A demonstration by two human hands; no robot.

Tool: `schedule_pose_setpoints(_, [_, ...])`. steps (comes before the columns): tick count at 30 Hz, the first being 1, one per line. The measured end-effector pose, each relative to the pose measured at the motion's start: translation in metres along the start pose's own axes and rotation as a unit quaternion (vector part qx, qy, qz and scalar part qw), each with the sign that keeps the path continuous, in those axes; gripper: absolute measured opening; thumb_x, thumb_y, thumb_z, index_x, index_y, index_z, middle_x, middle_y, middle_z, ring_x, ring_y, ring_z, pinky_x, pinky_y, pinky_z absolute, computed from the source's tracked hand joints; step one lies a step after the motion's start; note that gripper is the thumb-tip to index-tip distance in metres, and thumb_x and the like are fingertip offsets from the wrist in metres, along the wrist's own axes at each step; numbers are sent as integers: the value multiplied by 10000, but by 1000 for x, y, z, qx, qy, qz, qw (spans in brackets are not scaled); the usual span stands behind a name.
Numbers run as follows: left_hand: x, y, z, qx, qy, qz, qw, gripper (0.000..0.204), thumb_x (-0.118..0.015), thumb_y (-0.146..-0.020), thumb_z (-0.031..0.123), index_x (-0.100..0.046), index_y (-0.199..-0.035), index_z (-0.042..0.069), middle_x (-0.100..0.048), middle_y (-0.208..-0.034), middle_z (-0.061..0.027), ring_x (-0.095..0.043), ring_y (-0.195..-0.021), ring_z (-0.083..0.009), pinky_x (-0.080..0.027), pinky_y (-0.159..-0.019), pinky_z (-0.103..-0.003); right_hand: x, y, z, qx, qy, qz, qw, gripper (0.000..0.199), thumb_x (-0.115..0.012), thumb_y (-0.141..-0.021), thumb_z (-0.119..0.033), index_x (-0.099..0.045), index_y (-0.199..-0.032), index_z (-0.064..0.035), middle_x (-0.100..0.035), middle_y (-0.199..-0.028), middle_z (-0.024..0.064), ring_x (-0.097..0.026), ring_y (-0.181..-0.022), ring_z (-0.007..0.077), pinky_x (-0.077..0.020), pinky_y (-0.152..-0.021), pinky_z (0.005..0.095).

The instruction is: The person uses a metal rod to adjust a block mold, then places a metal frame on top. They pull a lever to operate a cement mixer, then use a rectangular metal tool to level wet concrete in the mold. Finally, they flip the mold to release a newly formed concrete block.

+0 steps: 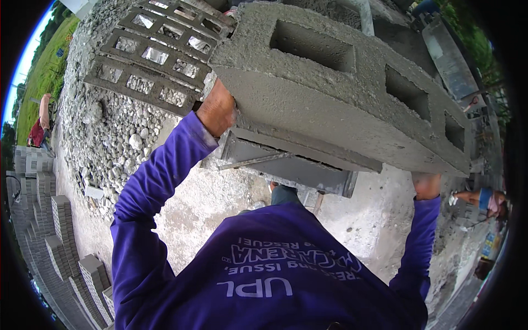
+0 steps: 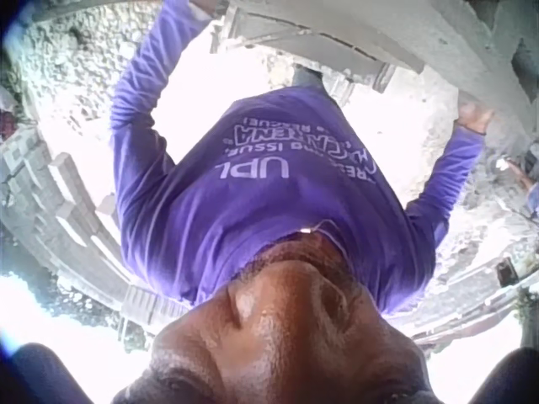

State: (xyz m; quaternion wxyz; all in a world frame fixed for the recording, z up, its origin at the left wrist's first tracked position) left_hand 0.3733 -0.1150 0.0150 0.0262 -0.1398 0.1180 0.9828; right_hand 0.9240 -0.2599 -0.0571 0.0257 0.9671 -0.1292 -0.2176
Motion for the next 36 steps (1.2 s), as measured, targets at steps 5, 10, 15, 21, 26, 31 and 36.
schedule_pose_setpoints(5, [4,11,-10,16,-13,-14,1000,386,-489,-1002,335,-587,-1216,30,-658,-1133,-96,-636,-1020,-216,-519,-874,-346,4,13,25,-14,-40,34,999,597,-460,-981,-529,-469,-1430,-136,-482,-1466,61,-421,-1351,278,-302,-1144,430])
schedule_pose_setpoints(10, [-9,20,-1,58,24,20,998,272,-493,-999,169,-567,-1204,6,-651,-1133,-122,-620,-1050,-232,-503,-919,-353,4,16,36,-9,-32,58,998,604,-471,-975,-535,-470,-1429,-136,-481,-1467,60,-424,-1350,278,-312,-1140,437])
schedule_pose_setpoints(15, [20,12,-15,-202,-221,-84,950,317,-515,-876,-48,-572,-1187,-34,-644,-1094,-179,-622,-1031,-309,-500,-912,-384,-6,17,38,-30,-69,79,994,594,-468,-981,-523,-468,-1430,-134,-485,-1462,64,-425,-1349,281,-317,-1136,444])
schedule_pose_setpoints(21, [54,-11,-31,-446,-547,-174,686,575,-565,-706,-137,-552,-1268,-12,-612,-1181,-209,-545,-1145,-423,-426,-1010,-422,6,20,43,-30,-43,77,996,590,-448,-995,-509,-460,-1432,-113,-487,-1456,66,-424,-1348,278,-317,-1136,438])
schedule_pose_setpoints(26, [74,-23,-20,-322,-669,-219,633,605,-601,-704,-108,-568,-1295,16,-600,-1233,-211,-543,-1182,-401,-414,-1044,-425,3,16,45,-21,-29,92,995,578,-461,-1000,-484,-452,-1434,-102,-485,-1452,68,-425,-1347,275,-321,-1135,434])
schedule_pose_setpoints(31, [92,-37,-7,-178,-572,-102,794,650,-736,-728,34,-541,-1348,41,-616,-1219,-191,-590,-1109,-305,-492,-945,-374,35,22,83,-68,-96,117,986,584,-478,-994,-490,-448,-1437,-111,-490,-1446,76,-450,-1330,280,-360,-1116,440])
schedule_pose_setpoints(36, [141,-42,-23,-115,-689,-12,715,644,-615,-922,252,-372,-1494,83,-513,-1383,-176,-444,-1291,-294,-398,-1055,-322,14,-35,180,-131,-145,107,975,582,-488,-986,-500,-454,-1437,-132,-505,-1435,89,-474,-1310,305,-384,-1098,475])
Point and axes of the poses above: each hand's wrist, its own y-axis away from the middle knuckle, its own x-axis out of the back of the hand, z = x × y, the point moved 1 cm from there along -y, towards the middle knuckle
